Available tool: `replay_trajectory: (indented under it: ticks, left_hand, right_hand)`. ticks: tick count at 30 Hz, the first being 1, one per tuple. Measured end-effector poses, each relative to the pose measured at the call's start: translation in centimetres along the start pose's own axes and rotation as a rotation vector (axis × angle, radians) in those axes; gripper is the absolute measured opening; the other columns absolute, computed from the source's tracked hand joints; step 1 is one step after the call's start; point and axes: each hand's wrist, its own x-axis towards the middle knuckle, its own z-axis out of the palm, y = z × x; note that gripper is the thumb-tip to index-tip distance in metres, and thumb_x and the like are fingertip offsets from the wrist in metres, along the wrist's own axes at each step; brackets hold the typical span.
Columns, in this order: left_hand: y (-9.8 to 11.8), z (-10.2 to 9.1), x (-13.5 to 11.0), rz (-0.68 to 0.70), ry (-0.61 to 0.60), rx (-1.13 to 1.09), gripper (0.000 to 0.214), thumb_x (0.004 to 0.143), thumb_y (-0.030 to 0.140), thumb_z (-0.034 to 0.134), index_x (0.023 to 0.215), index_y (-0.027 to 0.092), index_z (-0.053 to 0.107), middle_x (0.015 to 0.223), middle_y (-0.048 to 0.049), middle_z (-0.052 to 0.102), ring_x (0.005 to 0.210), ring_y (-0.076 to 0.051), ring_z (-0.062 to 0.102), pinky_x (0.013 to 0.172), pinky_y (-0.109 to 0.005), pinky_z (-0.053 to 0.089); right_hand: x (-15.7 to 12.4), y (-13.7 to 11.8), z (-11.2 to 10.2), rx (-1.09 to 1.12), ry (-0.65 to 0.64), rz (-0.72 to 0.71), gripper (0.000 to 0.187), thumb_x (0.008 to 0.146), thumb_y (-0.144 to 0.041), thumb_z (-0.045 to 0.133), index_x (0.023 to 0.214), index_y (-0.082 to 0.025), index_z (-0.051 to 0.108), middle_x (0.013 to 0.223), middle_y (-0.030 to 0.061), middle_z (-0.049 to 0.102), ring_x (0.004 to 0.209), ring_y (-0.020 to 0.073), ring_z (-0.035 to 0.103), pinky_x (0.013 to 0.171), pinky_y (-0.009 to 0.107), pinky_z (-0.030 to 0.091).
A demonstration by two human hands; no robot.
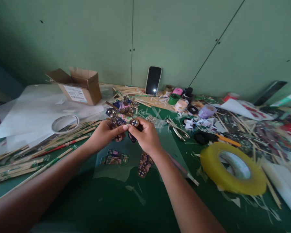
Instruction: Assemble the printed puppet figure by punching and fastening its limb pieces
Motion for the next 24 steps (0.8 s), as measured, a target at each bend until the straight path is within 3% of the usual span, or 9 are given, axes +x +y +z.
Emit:
replay_trajectory:
  ticks: [8,12,17,20,24]
  left_hand:
    - [-0.35,0.33,-0.03,-0.007,0.011,-0.054,0.030,0.075,0.039,0.074,0.064,0.014,0.061,0.059,-0.0032,0.061,0.055,-0.011,0.053,0.054,-0.026,0.040]
    - [-0.30,0.19,0.03,-0.017,0.015,-0.063,0.028,0.074,0.037,0.074,0.066,0.014,0.060,0.059,-0.0020,0.061,0.052,-0.010,0.051,0.051,-0.025,0.040]
    - [0.10,-0.22,0.03,-0.019,-0.026,-0.104,0.027,0.069,0.031,0.078,0.071,0.016,0.056,0.053,0.0030,0.055,0.046,-0.009,0.047,0.044,-0.023,0.037]
    - [0.35,-0.19,-0.09,-0.006,-0.023,-0.071,0.025,0.070,0.029,0.076,0.076,0.017,0.055,0.055,0.0030,0.055,0.047,-0.009,0.048,0.045,-0.024,0.038]
    - [0.41,0.05,-0.20,0.081,0.086,0.028,0.023,0.072,0.027,0.073,0.074,0.018,0.052,0.056,0.0037,0.053,0.049,-0.010,0.048,0.047,-0.026,0.039]
  right_hand:
    - [0.03,0.70,0.17,0.090,0.016,0.060,0.028,0.080,-0.046,0.066,0.070,-0.023,0.053,0.057,-0.0079,0.038,0.051,0.0097,0.033,0.050,0.026,0.028]
    - [-0.07,0.47,0.42,0.108,0.027,0.104,0.035,0.080,-0.048,0.067,0.063,-0.023,0.048,0.053,-0.0079,0.037,0.049,0.0096,0.032,0.048,0.027,0.026]
    - [-0.26,0.44,0.56,0.177,0.024,0.222,0.034,0.075,-0.049,0.072,0.065,-0.022,0.055,0.055,-0.0072,0.039,0.050,0.0095,0.033,0.049,0.027,0.027]
    - [-0.19,0.41,0.50,0.248,0.014,0.317,0.031,0.069,-0.049,0.077,0.072,-0.022,0.063,0.060,-0.0053,0.048,0.053,0.0106,0.040,0.052,0.028,0.033]
    - [0.07,0.35,0.50,0.381,0.024,0.367,0.041,0.058,-0.047,0.086,0.087,-0.023,0.069,0.078,0.0001,0.065,0.069,0.0156,0.056,0.064,0.031,0.043]
